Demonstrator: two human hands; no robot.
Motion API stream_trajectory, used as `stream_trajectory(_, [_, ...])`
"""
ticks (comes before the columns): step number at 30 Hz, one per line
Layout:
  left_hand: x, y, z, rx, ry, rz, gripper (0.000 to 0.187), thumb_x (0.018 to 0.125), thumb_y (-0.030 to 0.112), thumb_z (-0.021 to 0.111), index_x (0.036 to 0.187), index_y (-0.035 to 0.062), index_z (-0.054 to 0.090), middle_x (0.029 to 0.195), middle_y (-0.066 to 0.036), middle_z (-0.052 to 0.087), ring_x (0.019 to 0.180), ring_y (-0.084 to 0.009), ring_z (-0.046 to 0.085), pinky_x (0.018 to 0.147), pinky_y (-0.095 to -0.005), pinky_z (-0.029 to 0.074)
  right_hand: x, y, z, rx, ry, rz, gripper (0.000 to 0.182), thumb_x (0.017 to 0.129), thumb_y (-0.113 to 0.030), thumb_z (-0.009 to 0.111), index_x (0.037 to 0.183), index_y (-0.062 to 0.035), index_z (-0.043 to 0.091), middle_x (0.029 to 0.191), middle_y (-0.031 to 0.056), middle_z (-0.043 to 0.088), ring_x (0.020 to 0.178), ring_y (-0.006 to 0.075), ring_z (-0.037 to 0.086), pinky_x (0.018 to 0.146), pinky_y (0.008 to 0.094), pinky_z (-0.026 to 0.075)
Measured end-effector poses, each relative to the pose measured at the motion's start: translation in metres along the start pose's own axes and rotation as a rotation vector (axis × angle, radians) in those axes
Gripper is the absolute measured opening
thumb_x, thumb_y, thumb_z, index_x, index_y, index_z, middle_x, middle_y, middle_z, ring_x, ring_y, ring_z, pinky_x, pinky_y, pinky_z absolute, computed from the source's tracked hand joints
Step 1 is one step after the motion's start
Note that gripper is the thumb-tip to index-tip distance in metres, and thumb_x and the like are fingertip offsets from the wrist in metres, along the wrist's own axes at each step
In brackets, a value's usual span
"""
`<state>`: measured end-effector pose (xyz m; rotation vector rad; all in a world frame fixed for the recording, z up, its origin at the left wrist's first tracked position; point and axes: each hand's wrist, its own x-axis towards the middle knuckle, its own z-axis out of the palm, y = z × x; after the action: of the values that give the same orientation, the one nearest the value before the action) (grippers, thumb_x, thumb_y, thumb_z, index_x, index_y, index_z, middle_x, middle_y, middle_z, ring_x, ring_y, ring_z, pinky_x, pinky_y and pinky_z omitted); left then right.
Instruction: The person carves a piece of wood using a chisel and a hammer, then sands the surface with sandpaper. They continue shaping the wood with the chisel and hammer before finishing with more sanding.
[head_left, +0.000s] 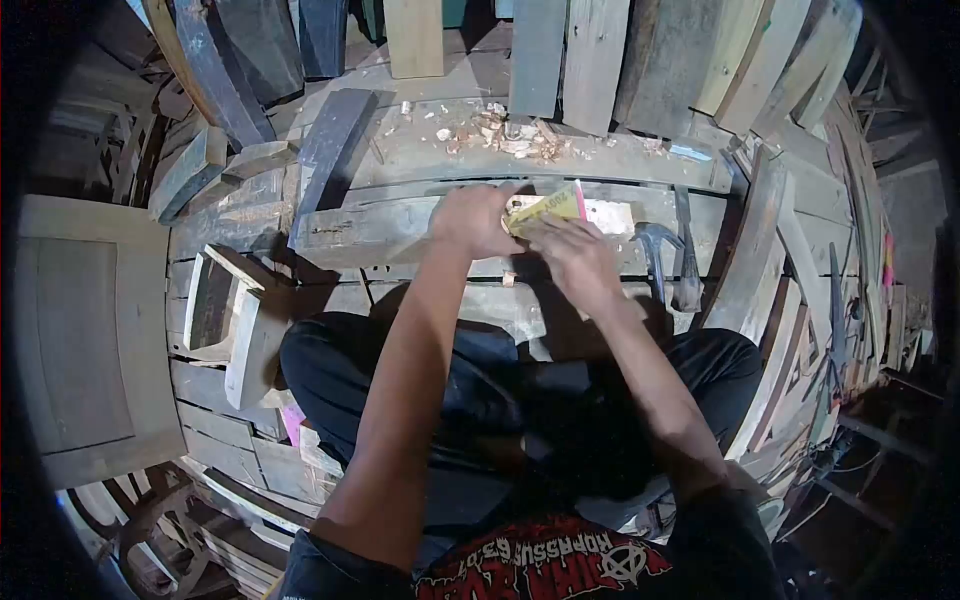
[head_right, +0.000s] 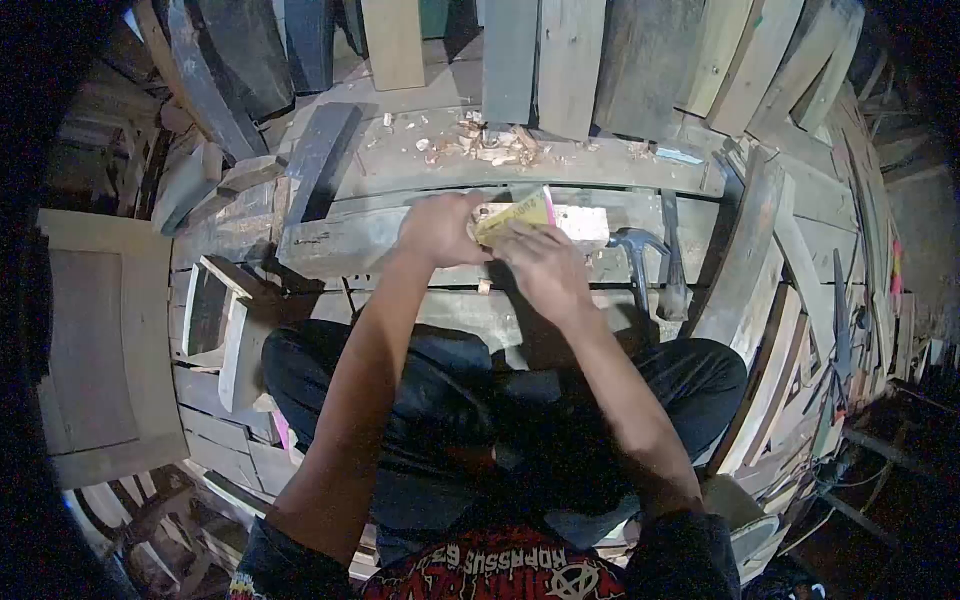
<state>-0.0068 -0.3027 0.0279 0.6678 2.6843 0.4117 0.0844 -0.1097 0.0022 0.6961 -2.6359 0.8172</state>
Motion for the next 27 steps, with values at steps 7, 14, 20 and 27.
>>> stream_trajectory(7, [0.002,-0.007,0.012,-0.009,0.058,0.01,0.085,0.058,0.059,0.085,0.124,0.0087,0.067,0.105,-0.019,0.074,0.101,-0.0376,0.071,0.09,-0.0488,0.056,-0.01,-0.003,-0.002,-0.075,0.045,0.083,0.025,0.087,-0.001,0.068,0.111,0.0002,0.074,0.113,0.0187,0.075,0.108,0.0348,0.071,0.095,0.0458,0.054])
stream_trajectory(14, [0.003,-0.008,0.005,-0.043,0.056,0.043,0.088,0.056,0.061,0.086,0.123,0.007,0.07,0.108,-0.02,0.074,0.102,-0.0396,0.071,0.09,-0.0492,0.056,0.013,0.005,-0.043,0.118,0.373,0.455,0.028,0.103,-0.017,0.061,0.113,0.0079,0.07,0.096,0.0262,0.073,0.093,0.0366,0.073,0.081,0.0419,0.054])
stream_trajectory(20, [0.019,-0.012,-0.007,-0.092,0.119,0.146,0.083,0.061,0.06,0.088,0.122,0.007,0.069,0.113,-0.019,0.072,0.105,-0.038,0.07,0.091,-0.0479,0.055,0.015,0.057,-0.052,0.265,0.787,0.609,0.033,0.106,-0.016,0.053,0.124,0.0089,0.065,0.112,0.0231,0.074,0.107,0.0283,0.071,0.095,0.0407,0.053])
stream_trajectory(27, [0.038,-0.019,-0.001,0.005,0.286,0.376,0.07,0.07,0.058,0.085,0.11,0.0018,0.072,0.102,-0.02,0.073,0.1,-0.0361,0.071,0.084,-0.0423,0.057,0.011,0.072,-0.067,0.45,0.839,0.707,0.031,0.105,-0.012,0.051,0.123,0.0095,0.065,0.115,0.024,0.072,0.111,0.0291,0.07,0.099,0.0378,0.052])
